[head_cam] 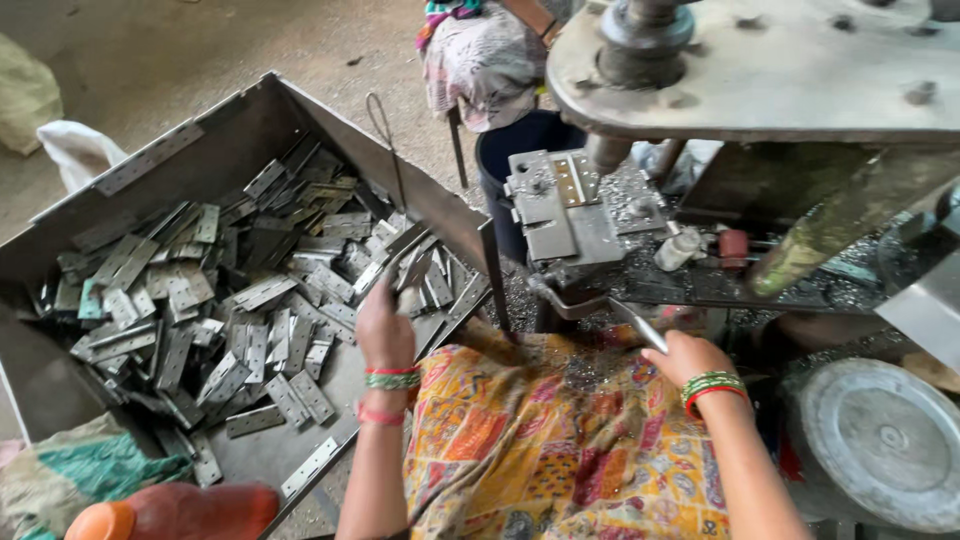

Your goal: The person sits on the floor and repeatedly picks rectangular metal pieces from a bin, places them under a press, and activates the machine to punch holes. Processed pieces are returned to the bin.

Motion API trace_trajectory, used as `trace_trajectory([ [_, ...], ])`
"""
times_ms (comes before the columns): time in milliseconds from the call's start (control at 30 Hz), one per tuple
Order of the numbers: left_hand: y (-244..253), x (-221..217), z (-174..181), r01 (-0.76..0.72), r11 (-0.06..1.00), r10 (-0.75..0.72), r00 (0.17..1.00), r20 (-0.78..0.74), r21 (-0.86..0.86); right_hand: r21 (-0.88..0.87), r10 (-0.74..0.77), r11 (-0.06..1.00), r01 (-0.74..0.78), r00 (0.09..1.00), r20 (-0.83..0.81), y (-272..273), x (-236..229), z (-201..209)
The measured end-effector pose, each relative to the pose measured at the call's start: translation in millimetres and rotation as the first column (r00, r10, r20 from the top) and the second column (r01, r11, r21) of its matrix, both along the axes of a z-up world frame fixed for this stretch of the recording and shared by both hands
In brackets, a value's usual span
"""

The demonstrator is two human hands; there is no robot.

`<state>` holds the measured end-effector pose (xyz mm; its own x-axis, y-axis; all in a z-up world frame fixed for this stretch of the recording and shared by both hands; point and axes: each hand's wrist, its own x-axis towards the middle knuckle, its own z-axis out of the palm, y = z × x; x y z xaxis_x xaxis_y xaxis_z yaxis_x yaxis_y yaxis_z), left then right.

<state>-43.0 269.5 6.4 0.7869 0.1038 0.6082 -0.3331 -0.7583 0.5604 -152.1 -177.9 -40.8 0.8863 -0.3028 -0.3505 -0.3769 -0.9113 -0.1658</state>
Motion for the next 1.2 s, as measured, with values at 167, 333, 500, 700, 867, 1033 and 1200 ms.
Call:
trace_trajectory([
  [167,-119.3,35.3,52.4,0.193,0.981,-0.193,0.950,0.247,0.023,0.010,-0.016,1.000,0.018,0.994,-0.109,4.7,-1.3,14.6],
  [333,-195.1,46.0,28.5,0.267,0.874,-0.260,0.963,-0.073,0.406,-0.017,0.000,1.000,0.000,1.000,-0.025,3.2,0.1,-8.0],
  [500,-201.4,47.9,-1.8,0.224,0.882,-0.236,0.971,-0.023,0.415,0.014,-0.016,1.000,0.016,1.000,-0.015,-4.3,1.5,-22.4],
  [700,-194.1,46.3,-3.1,0.355,0.839,-0.353,0.932,-0.083,0.412,-0.012,-0.008,1.000,0.008,1.000,-0.011,4.1,0.6,-6.7],
  [867,-202.7,33.7,-4.0,0.326,0.891,-0.315,0.945,-0.085,0.315,0.078,0.046,0.994,-0.073,0.950,0.309,10.7,-8.5,18.7],
  [1033,-213.1,-7.2,-9.2,0.290,0.957,-0.291,0.952,-0.094,-0.022,0.132,0.092,0.968,-0.214,0.791,0.605,16.3,-6.5,40.3],
  [1200,-231.8,-68.7,-17.8,0.399,0.871,-0.423,0.906,-0.025,-0.286,0.280,0.008,0.939,-0.202,0.824,0.567,8.4,1.4,40.6],
])
